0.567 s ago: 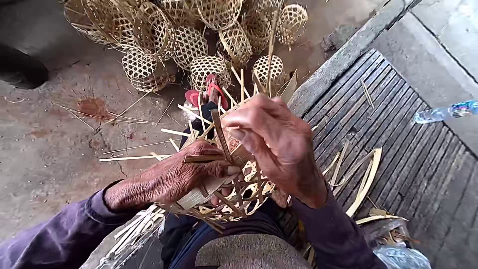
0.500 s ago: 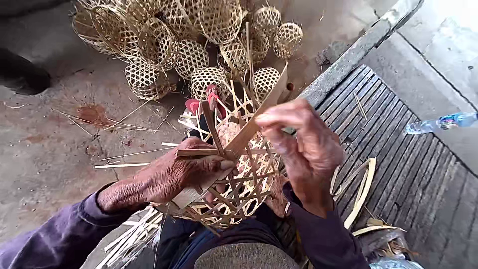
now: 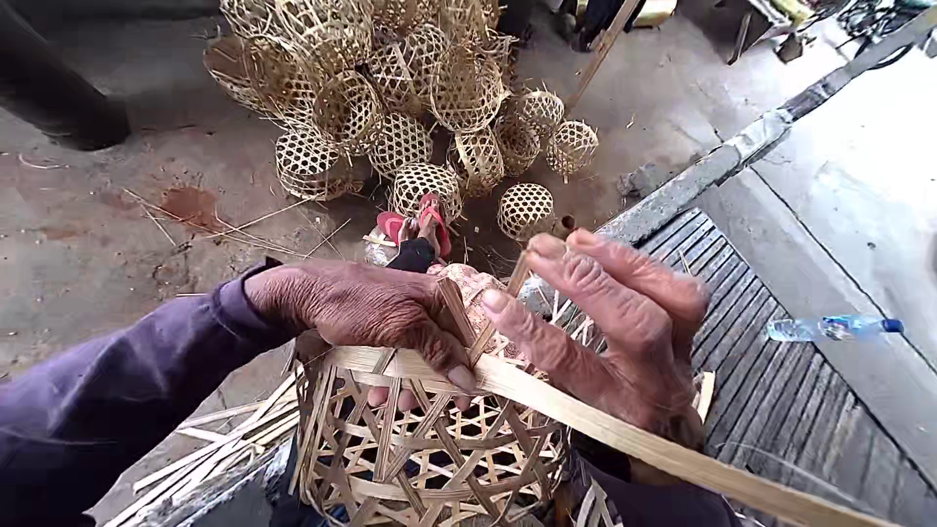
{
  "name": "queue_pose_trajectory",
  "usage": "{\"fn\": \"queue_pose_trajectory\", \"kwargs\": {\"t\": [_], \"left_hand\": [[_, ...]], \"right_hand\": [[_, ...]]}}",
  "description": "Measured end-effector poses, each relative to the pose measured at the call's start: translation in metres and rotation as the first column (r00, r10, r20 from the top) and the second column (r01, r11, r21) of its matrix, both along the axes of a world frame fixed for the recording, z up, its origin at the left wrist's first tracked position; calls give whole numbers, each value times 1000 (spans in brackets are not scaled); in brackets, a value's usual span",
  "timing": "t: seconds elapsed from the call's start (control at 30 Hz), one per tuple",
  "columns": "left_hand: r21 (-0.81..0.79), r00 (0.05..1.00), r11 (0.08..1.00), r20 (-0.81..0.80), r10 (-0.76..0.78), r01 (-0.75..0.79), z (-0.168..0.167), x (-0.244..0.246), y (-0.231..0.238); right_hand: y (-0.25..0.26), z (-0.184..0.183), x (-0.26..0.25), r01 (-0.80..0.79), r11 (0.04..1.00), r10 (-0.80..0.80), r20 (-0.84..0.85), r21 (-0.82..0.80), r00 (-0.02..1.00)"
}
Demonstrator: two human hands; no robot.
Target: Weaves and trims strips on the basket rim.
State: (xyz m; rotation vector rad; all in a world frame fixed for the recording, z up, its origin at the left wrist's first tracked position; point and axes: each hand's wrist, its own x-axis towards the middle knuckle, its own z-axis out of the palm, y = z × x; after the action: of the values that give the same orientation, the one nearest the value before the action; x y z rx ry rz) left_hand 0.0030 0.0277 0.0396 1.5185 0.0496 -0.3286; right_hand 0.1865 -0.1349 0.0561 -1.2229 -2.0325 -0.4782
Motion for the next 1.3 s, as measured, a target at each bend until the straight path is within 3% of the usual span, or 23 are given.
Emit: {"fn": "queue_pose_trajectory", "kwargs": {"t": [0.07,0.17,0.33,0.47,0.57,0.63,0.67,0.77,0.87,0.93,1.0,1.1,1.2,1.3], "left_hand": [[19,994,1000,106,-5,3,-2,-3,-5],[155,962,988,270,-45,2,-6,-3,-8],[253,957,965,291,-2,-74,12,1,-11],[492,926,829,367,82,-268,26,10,-19],[557,803,649,579,145,-519,12,17,-30],[516,686,539,708,169,-665,-9,21,-37],[473,640,528,745,189,-706,-20,23,-41],[323,597,591,721,353,-739,-57,26,-56],[143,647,670,462,606,-729,-77,27,-77],[43,669,684,257,697,-729,-81,24,-83],[-23,724,739,183,665,-673,-83,9,-71],[27,856,897,311,412,-442,-102,-27,-17],[-43,826,878,320,463,-476,-126,-47,33],[107,868,895,317,383,-434,-144,-70,59]], "right_hand": [[4,4,5,66,997,-73,185,43,980],[1,9,5,59,997,-67,249,41,966],[-2,26,8,41,999,-50,323,35,945],[-4,34,6,167,982,-187,354,87,916],[-9,19,11,269,963,-259,200,-24,945],[-15,6,11,241,943,-264,-73,-229,962],[-19,-2,9,201,927,-275,-209,-318,938],[-27,-43,-1,92,907,-316,-522,-410,792],[-32,-87,-12,95,925,-332,-662,-368,672],[-33,-97,-18,93,939,-304,-672,-331,675],[-28,-99,-27,90,953,-270,-672,-291,690],[-27,-97,-35,13,952,-233,-698,-305,677],[-25,-102,-36,-145,927,-178,-746,-347,642],[-16,-112,-37,-165,937,-145,-773,-308,617]]}}
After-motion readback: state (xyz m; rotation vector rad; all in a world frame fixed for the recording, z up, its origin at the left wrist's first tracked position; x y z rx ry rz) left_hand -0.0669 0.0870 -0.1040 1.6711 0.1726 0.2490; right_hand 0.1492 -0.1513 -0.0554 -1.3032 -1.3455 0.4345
